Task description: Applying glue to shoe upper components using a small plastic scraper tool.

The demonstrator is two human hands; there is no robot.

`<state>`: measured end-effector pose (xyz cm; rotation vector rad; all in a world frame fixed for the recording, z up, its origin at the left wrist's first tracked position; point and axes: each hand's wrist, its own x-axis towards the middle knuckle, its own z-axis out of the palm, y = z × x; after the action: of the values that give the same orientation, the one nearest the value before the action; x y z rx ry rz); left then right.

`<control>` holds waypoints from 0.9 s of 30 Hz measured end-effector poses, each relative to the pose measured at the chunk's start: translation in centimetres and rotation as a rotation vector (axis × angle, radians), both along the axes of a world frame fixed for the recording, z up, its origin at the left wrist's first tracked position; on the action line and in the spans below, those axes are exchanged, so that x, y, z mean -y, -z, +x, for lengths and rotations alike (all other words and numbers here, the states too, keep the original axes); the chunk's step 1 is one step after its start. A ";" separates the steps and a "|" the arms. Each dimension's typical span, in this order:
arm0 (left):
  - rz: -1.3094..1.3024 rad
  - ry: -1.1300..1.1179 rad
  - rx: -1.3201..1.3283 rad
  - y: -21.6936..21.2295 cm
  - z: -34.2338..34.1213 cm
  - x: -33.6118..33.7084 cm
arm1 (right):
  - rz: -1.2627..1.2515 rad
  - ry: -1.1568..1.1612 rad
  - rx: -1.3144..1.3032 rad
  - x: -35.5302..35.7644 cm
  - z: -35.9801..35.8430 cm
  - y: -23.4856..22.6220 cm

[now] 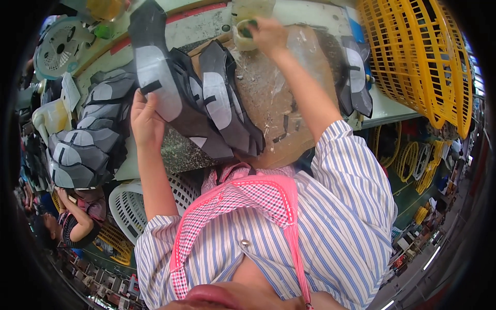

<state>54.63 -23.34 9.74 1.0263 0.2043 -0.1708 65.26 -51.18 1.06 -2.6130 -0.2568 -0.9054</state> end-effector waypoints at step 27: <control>0.032 -0.218 -0.237 11.1 -5.8 6.5 | 0.391 -0.968 -0.793 -3.6 -14.5 -1.8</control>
<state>48.87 -29.88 -1.38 1.0070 0.5335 -0.0913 50.80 -47.57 2.87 -1.8890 -0.8831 0.3697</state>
